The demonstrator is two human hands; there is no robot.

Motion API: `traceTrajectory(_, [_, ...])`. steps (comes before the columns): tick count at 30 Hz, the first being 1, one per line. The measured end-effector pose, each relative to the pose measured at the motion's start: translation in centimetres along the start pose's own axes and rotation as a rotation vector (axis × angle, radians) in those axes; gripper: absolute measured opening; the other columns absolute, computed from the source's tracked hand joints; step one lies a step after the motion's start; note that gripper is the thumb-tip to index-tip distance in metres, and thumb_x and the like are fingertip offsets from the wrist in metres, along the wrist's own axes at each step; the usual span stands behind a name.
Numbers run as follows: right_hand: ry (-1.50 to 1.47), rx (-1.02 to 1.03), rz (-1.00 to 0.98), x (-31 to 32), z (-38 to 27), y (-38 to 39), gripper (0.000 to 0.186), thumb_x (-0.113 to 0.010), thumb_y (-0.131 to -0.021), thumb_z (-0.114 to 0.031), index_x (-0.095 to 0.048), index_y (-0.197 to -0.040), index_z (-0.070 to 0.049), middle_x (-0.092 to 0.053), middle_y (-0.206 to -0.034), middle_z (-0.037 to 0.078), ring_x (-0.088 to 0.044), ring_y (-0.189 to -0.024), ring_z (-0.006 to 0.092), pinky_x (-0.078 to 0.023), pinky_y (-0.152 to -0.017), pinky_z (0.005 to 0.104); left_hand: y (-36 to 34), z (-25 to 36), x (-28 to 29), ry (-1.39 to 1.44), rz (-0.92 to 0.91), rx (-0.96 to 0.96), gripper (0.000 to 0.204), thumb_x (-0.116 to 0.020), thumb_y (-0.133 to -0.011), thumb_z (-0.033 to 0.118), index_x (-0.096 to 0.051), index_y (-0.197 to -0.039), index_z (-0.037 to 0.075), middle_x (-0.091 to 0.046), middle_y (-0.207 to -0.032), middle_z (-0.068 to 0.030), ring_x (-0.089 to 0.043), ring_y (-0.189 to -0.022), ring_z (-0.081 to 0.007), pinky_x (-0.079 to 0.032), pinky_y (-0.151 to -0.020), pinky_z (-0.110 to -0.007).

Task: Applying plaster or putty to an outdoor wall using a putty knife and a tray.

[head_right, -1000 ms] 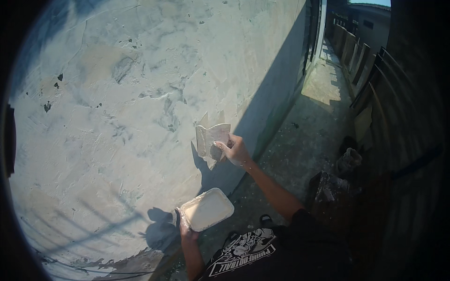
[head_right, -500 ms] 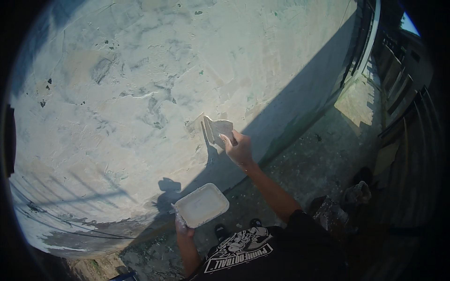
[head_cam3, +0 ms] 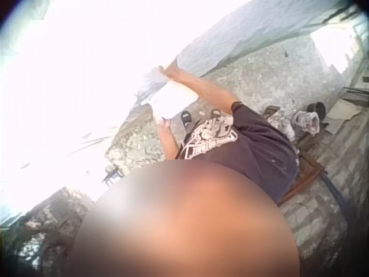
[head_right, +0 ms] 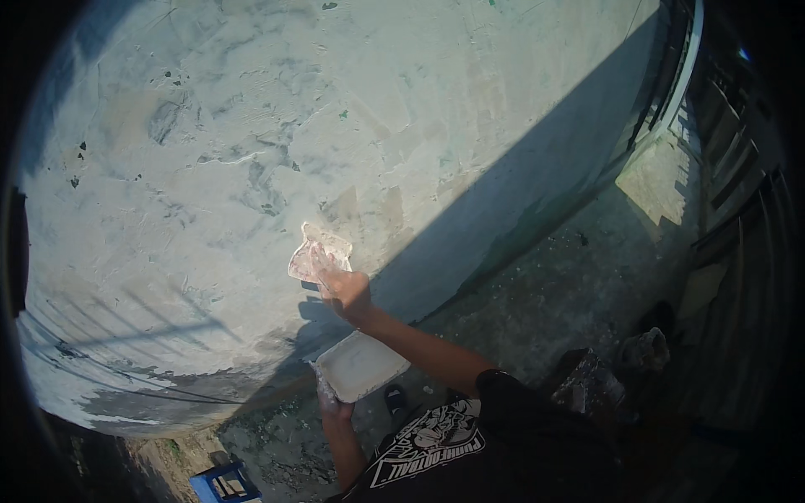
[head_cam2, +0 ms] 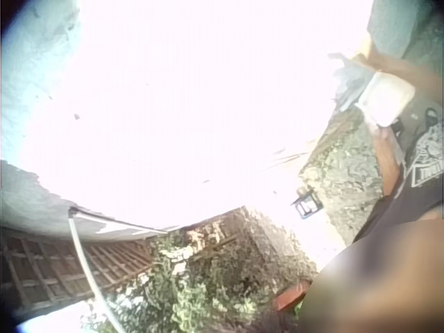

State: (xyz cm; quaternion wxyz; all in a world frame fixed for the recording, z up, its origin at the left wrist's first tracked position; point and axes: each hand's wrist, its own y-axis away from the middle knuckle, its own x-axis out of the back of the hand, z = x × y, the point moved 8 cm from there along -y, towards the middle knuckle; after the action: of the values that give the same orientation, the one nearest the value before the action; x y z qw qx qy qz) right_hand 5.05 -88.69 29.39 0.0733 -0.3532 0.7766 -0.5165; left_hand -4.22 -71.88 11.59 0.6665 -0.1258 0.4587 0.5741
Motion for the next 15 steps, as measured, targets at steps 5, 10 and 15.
traceTrajectory(5, [-0.047,-0.25,-0.068,3.7,1.8,-0.6,0.035,-0.064,-0.067,-0.002,-0.065,-0.101,-0.003,-0.064,-0.074,0.015,-0.063,-0.062,0.0298,-0.05,-0.053,0.0315,0.4,2.0,1.9,0.016,0.015,-0.06,0.054,-0.034,-0.094,0.047,-0.045,-0.124,0.003,-0.052,-0.123,-0.0139,-0.052,-0.111,-0.0301,-0.042,-0.095,-0.045])
traceTrajectory(10, [0.113,-0.289,0.206,4.1,4.4,-0.9,0.04,-0.065,-0.065,-0.002,-0.063,-0.105,-0.002,-0.06,-0.072,0.018,-0.06,-0.06,0.0321,-0.047,-0.052,0.0346,0.4,3.3,1.2,0.002,-0.014,0.001,0.055,-0.033,-0.094,0.048,-0.044,-0.124,0.003,-0.052,-0.123,-0.014,-0.051,-0.112,-0.0303,-0.042,-0.096,-0.045])
traceTrajectory(15, [0.203,-0.325,0.085,-0.1,0.6,0.8,0.043,-0.066,-0.065,-0.004,-0.062,-0.107,-0.002,-0.059,-0.07,0.018,-0.059,-0.059,0.033,-0.045,-0.05,0.0352,-0.3,5.6,2.2,-0.029,-0.03,0.049,0.054,-0.033,-0.095,0.047,-0.044,-0.125,0.003,-0.051,-0.124,-0.0141,-0.051,-0.112,-0.0306,-0.041,-0.096,-0.045])
